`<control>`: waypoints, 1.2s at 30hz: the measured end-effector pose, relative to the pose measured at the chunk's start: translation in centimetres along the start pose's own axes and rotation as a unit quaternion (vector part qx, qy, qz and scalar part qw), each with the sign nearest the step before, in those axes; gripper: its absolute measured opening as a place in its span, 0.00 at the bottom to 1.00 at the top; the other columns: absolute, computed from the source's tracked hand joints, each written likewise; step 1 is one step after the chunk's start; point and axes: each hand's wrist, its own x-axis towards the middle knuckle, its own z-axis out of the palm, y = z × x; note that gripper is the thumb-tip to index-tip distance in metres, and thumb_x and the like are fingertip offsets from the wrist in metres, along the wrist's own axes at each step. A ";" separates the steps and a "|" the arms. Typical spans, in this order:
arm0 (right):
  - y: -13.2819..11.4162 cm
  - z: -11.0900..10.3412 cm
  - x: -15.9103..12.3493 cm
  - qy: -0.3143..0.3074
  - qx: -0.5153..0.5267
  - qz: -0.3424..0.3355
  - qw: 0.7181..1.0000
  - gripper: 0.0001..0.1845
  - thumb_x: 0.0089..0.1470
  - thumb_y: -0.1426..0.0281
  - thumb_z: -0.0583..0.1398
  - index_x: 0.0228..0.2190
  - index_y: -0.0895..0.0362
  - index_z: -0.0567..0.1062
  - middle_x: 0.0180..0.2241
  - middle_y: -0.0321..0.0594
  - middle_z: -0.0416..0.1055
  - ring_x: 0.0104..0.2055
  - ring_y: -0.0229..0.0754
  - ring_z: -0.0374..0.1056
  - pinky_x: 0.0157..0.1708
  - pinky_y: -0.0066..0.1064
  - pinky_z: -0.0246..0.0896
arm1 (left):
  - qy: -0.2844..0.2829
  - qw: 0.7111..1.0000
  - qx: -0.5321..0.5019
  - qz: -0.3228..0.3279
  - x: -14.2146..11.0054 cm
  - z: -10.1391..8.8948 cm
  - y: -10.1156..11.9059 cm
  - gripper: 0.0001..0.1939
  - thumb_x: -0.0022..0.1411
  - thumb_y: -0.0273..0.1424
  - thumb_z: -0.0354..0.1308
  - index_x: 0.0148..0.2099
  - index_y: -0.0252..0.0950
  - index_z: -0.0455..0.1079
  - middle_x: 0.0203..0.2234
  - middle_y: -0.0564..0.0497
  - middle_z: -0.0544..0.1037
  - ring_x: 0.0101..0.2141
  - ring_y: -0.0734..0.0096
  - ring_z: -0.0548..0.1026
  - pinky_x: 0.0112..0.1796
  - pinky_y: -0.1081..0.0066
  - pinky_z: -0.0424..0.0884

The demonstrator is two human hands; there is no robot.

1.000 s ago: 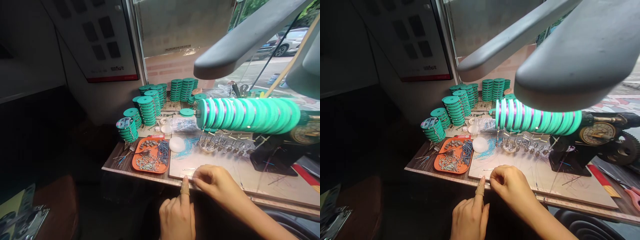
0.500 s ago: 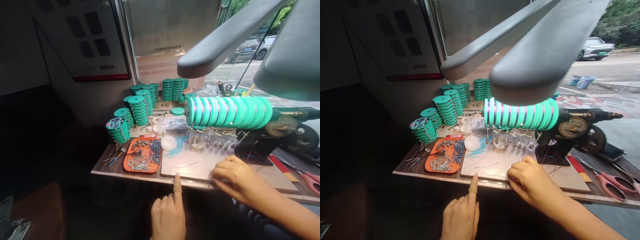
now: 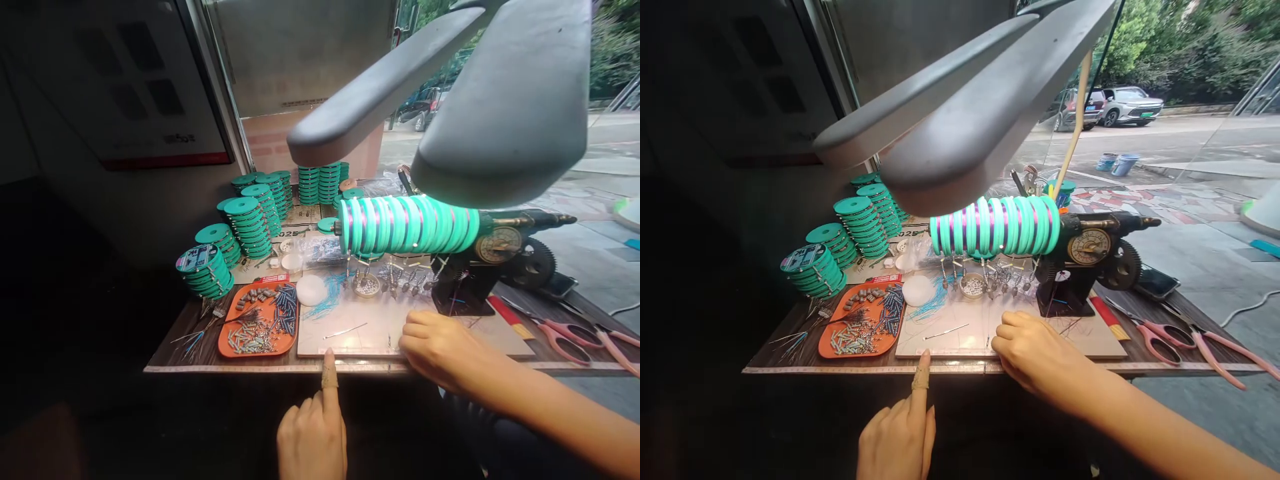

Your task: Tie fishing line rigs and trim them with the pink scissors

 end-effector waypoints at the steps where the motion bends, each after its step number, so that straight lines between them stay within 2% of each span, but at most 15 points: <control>1: 0.0 -0.1 0.0 -0.002 0.001 0.000 1.000 0.14 0.55 0.78 0.50 0.20 0.58 0.64 0.22 0.38 0.62 0.27 0.39 0.53 0.27 0.32 0.44 | 0.001 1.000 -0.002 0.000 0.0 0.0 0.0 0.35 0.53 0.15 0.48 0.63 0.33 0.46 0.17 0.53 0.73 0.20 0.67 0.71 0.27 0.67 0.61; 10: 0.1 0.1 0.0 0.005 0.000 -0.001 1.000 0.13 0.53 0.80 0.50 0.19 0.58 0.64 0.21 0.39 0.63 0.26 0.39 0.54 0.25 0.31 0.44 | -0.005 0.999 -0.033 -0.013 0.2 -0.1 0.2 0.29 0.55 0.16 0.45 0.61 0.29 0.54 0.17 0.49 0.73 0.19 0.65 0.70 0.25 0.66 0.58; 12: 0.2 -0.1 0.0 0.012 0.013 -0.007 1.000 0.13 0.52 0.80 0.50 0.19 0.58 0.64 0.21 0.39 0.63 0.26 0.39 0.54 0.25 0.31 0.44 | -0.008 0.994 -0.100 -0.035 0.4 -0.6 -0.3 0.29 0.55 0.18 0.45 0.60 0.32 0.55 0.16 0.50 0.74 0.19 0.65 0.70 0.24 0.67 0.58; 14: 0.1 -0.6 -0.1 0.038 0.068 -0.006 0.997 0.13 0.52 0.79 0.50 0.19 0.58 0.65 0.21 0.39 0.63 0.26 0.39 0.55 0.25 0.30 0.46 | -0.002 0.970 -0.232 -0.075 0.9 -1.8 -1.1 0.29 0.56 0.21 0.48 0.60 0.38 0.55 0.18 0.52 0.75 0.19 0.67 0.70 0.24 0.69 0.58; 16: -0.5 -1.3 -0.2 0.075 0.181 0.029 0.980 0.12 0.52 0.77 0.51 0.20 0.58 0.67 0.21 0.38 0.64 0.26 0.38 0.57 0.25 0.29 0.50 | 0.029 0.905 -0.409 -0.116 1.5 -3.5 -1.6 0.28 0.56 0.26 0.52 0.59 0.44 0.56 0.21 0.55 0.76 0.19 0.71 0.70 0.23 0.72 0.60; 18: -1.4 -1.8 -0.2 0.113 0.313 0.091 0.938 0.10 0.52 0.73 0.54 0.21 0.58 0.69 0.21 0.36 0.64 0.26 0.37 0.60 0.26 0.27 0.52 | 0.062 0.812 -0.568 -0.117 2.2 -5.0 -1.4 0.20 0.54 0.30 0.56 0.50 0.46 0.67 0.24 0.55 0.77 0.21 0.73 0.70 0.24 0.75 0.62; 20: -2.6 -1.9 -0.1 0.146 0.418 0.147 0.884 0.10 0.52 0.69 0.56 0.21 0.57 0.70 0.21 0.34 0.64 0.25 0.36 0.61 0.26 0.27 0.54 | 0.009 0.727 -0.681 -0.087 2.8 -5.6 -0.5 0.03 0.49 0.31 0.60 0.29 0.40 0.75 0.21 0.53 0.76 0.24 0.72 0.71 0.25 0.76 0.62; 21: -3.3 -1.8 0.0 0.161 0.454 0.162 0.861 0.11 0.51 0.67 0.57 0.21 0.57 0.70 0.21 0.34 0.64 0.26 0.36 0.61 0.27 0.27 0.54 | -0.025 0.686 -0.722 -0.092 3.1 -5.4 0.1 0.02 0.46 0.30 0.63 0.25 0.38 0.75 0.21 0.52 0.75 0.25 0.72 0.71 0.26 0.76 0.62; 24: -4.9 -1.3 0.5 0.181 0.513 0.174 0.821 0.11 0.51 0.66 0.57 0.21 0.57 0.72 0.22 0.34 0.64 0.26 0.36 0.62 0.28 0.27 0.55 | -0.054 0.529 -0.827 -0.181 3.8 -4.1 2.0 0.05 0.45 0.30 0.65 0.27 0.36 0.74 0.20 0.55 0.71 0.22 0.79 0.66 0.26 0.78 0.60; 25: -5.3 -1.1 0.7 0.183 0.523 0.171 0.815 0.11 0.51 0.66 0.57 0.21 0.57 0.72 0.22 0.34 0.65 0.27 0.36 0.62 0.28 0.27 0.55 | -0.050 0.486 -0.851 -0.194 3.9 -3.6 2.4 0.06 0.45 0.30 0.66 0.28 0.36 0.73 0.19 0.56 0.69 0.22 0.80 0.65 0.26 0.79 0.60; 27: -5.9 -0.9 1.0 0.188 0.533 0.163 0.809 0.11 0.51 0.67 0.57 0.22 0.57 0.73 0.23 0.35 0.65 0.27 0.36 0.63 0.29 0.27 0.56 | -0.037 0.421 -0.884 -0.198 4.2 -3.0 2.9 0.07 0.45 0.30 0.66 0.29 0.36 0.72 0.20 0.56 0.68 0.23 0.80 0.64 0.28 0.79 0.60; 29: -6.2 -0.7 1.3 0.195 0.534 0.160 0.807 0.10 0.51 0.67 0.57 0.22 0.57 0.73 0.23 0.35 0.66 0.28 0.37 0.63 0.30 0.28 0.56 | -0.035 0.373 -0.908 -0.190 4.3 -2.9 3.2 0.06 0.46 0.29 0.66 0.29 0.35 0.72 0.20 0.56 0.67 0.23 0.80 0.64 0.29 0.78 0.61; 31: -6.3 -0.6 1.4 0.200 0.526 0.165 0.810 0.10 0.51 0.67 0.57 0.22 0.58 0.73 0.23 0.35 0.66 0.28 0.37 0.63 0.30 0.28 0.56 | -0.043 0.340 -0.922 -0.179 4.3 -3.0 3.2 0.05 0.48 0.28 0.64 0.29 0.35 0.72 0.20 0.56 0.66 0.23 0.81 0.63 0.29 0.79 0.61; 33: -6.3 -0.6 1.4 0.199 0.509 0.168 0.820 0.11 0.51 0.67 0.57 0.22 0.58 0.72 0.23 0.36 0.66 0.28 0.38 0.63 0.29 0.29 0.56 | -0.057 0.331 -0.927 -0.167 4.3 -3.1 3.1 0.04 0.50 0.28 0.63 0.30 0.34 0.72 0.20 0.56 0.66 0.23 0.81 0.63 0.28 0.79 0.60; 36: -6.1 -0.8 1.3 0.193 0.458 0.159 0.853 0.11 0.52 0.68 0.56 0.22 0.58 0.72 0.23 0.37 0.66 0.28 0.39 0.63 0.29 0.30 0.56 | -0.079 0.342 -0.924 -0.153 4.3 -3.3 2.9 0.05 0.52 0.29 0.62 0.31 0.33 0.71 0.22 0.55 0.67 0.23 0.81 0.63 0.29 0.78 0.61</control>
